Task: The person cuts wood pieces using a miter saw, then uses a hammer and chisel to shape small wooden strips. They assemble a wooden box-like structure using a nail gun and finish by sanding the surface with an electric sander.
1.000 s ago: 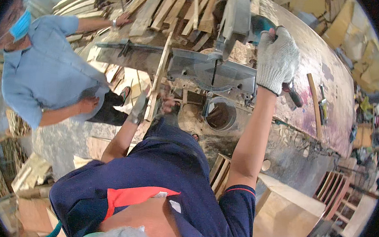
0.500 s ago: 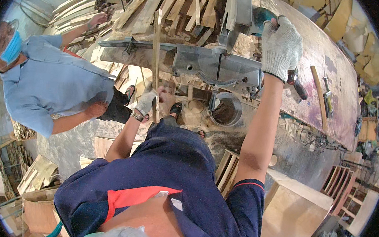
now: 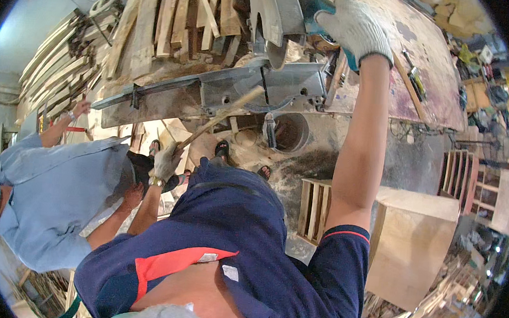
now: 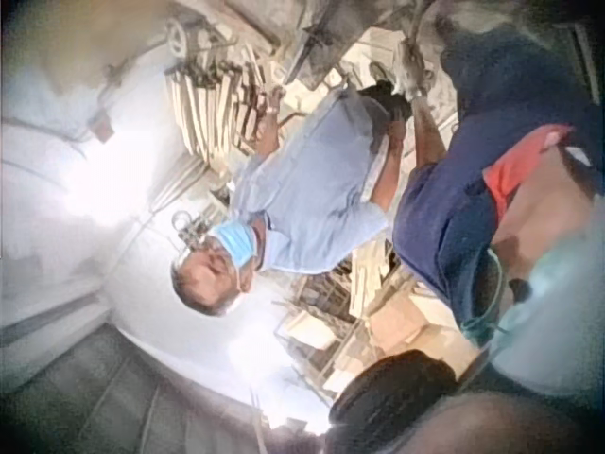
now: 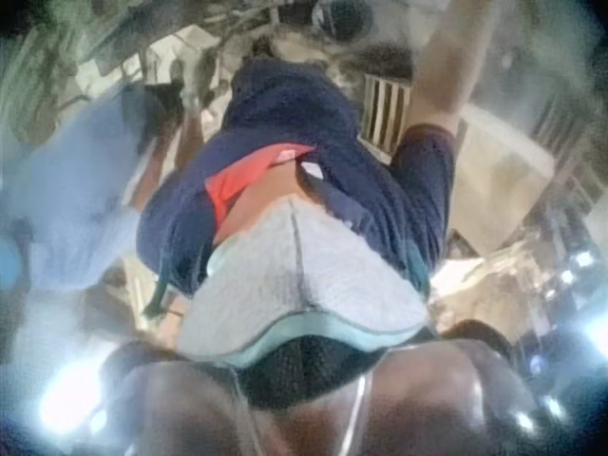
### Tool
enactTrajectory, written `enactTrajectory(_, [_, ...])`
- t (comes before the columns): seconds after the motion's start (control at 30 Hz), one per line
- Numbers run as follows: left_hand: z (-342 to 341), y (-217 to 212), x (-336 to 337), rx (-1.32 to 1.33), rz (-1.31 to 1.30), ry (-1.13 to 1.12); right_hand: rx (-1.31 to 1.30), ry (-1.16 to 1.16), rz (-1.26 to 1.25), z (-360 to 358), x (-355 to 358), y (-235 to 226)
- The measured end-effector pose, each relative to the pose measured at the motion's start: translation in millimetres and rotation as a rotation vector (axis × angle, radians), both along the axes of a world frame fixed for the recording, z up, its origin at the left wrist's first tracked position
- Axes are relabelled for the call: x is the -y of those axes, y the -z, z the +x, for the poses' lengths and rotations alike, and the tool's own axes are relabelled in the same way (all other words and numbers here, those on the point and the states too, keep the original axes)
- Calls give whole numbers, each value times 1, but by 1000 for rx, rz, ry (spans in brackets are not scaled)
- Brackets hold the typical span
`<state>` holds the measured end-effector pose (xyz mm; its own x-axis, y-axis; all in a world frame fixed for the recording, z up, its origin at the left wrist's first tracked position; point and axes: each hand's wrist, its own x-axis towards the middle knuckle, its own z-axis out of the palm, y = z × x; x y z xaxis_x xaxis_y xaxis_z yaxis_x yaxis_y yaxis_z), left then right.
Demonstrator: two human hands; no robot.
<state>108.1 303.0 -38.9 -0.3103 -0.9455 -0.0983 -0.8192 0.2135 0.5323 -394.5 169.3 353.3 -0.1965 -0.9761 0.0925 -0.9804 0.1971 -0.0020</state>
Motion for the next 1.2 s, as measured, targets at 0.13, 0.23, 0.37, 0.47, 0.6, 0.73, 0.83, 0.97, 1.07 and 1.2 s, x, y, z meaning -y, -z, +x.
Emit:
enactTrajectory(0.13, [-53,-3,84,122,-185,276,126,9,181,-2,13,-5])
enactTrajectory(0.23, [-94,-8,155,70,-417,319,259,8,233,-5,18,-8])
enactTrajectory(0.37, [-88,-21,222,213,-230,394,380,52,251,-10,12,-4])
enactTrajectory(0.47, [-62,-27,236,280,-149,400,627,24,217,-9,-11,14])
enactTrajectory(0.6, [-28,-29,231,196,-103,328,538,23,79,-3,-46,40])
enactTrajectory(0.73, [-25,-28,230,180,-143,317,841,119,113,4,-57,50])
enactTrajectory(0.83, [-29,-30,234,250,-24,274,872,115,118,2,-52,49])
enactTrajectory(0.97, [-28,-49,219,91,286,229,809,88,112,-2,-52,51])
enactTrajectory(1.07, [-22,-69,200,-35,656,183,779,90,110,-5,-50,52])
enactTrajectory(1.2, [-15,-81,182,-45,646,139,781,62,123,-9,-49,53])
